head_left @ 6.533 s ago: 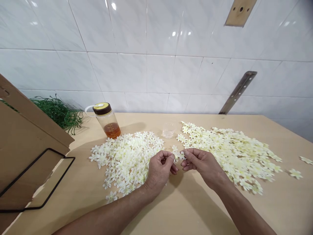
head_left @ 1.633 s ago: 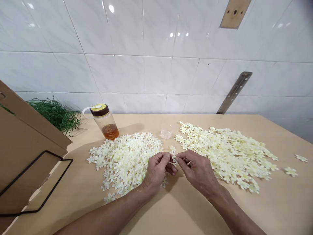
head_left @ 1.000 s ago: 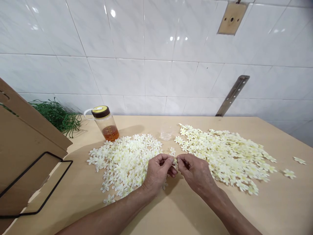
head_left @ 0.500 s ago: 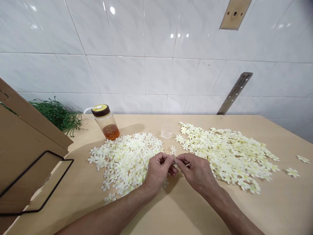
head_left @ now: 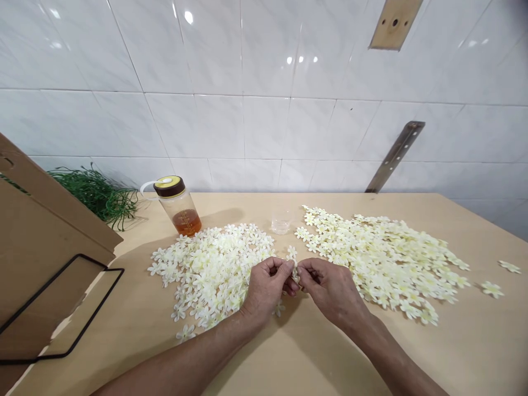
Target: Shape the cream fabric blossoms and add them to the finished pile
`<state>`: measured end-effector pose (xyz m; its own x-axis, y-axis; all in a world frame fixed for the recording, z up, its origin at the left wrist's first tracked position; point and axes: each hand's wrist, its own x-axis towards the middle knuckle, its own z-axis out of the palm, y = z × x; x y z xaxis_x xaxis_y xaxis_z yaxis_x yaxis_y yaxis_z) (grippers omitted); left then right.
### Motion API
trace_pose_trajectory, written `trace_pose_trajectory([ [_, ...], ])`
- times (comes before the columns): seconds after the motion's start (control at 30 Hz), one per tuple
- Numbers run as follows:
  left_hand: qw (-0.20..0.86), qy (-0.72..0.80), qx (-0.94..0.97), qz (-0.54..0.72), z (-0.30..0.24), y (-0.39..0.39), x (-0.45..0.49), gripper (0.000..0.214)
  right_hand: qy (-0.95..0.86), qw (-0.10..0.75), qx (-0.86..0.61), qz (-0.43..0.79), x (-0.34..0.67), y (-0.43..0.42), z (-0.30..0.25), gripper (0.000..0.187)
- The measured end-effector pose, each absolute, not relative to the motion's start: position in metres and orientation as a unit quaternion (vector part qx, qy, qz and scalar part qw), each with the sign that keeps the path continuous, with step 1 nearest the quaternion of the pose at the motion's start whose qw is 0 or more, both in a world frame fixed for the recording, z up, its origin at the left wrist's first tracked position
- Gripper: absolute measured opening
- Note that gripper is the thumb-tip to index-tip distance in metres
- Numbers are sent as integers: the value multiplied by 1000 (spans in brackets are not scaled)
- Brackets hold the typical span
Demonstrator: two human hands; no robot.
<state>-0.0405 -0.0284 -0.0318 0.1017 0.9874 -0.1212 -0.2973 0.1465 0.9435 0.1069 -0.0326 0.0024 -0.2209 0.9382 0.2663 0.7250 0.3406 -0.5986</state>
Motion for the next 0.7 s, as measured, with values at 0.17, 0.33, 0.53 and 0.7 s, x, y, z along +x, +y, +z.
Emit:
trace_pose_trajectory([
  [0.17,625,441,391,511,-29,-28,-40,32,-753,318,-551,167,107,-32,1,24],
  [0.33,617,445,396,514,-29,-28,-40,30,-731,329,-554,224,108,-31,-2,24],
  [0.53,604,446,395,529,-35,-26,-40,30,-704,353,-540,296,110,-30,-4,25],
  [0.7,598,445,403,531,-36,-26,-40,30,-730,351,-537,238,109,-31,1,17],
])
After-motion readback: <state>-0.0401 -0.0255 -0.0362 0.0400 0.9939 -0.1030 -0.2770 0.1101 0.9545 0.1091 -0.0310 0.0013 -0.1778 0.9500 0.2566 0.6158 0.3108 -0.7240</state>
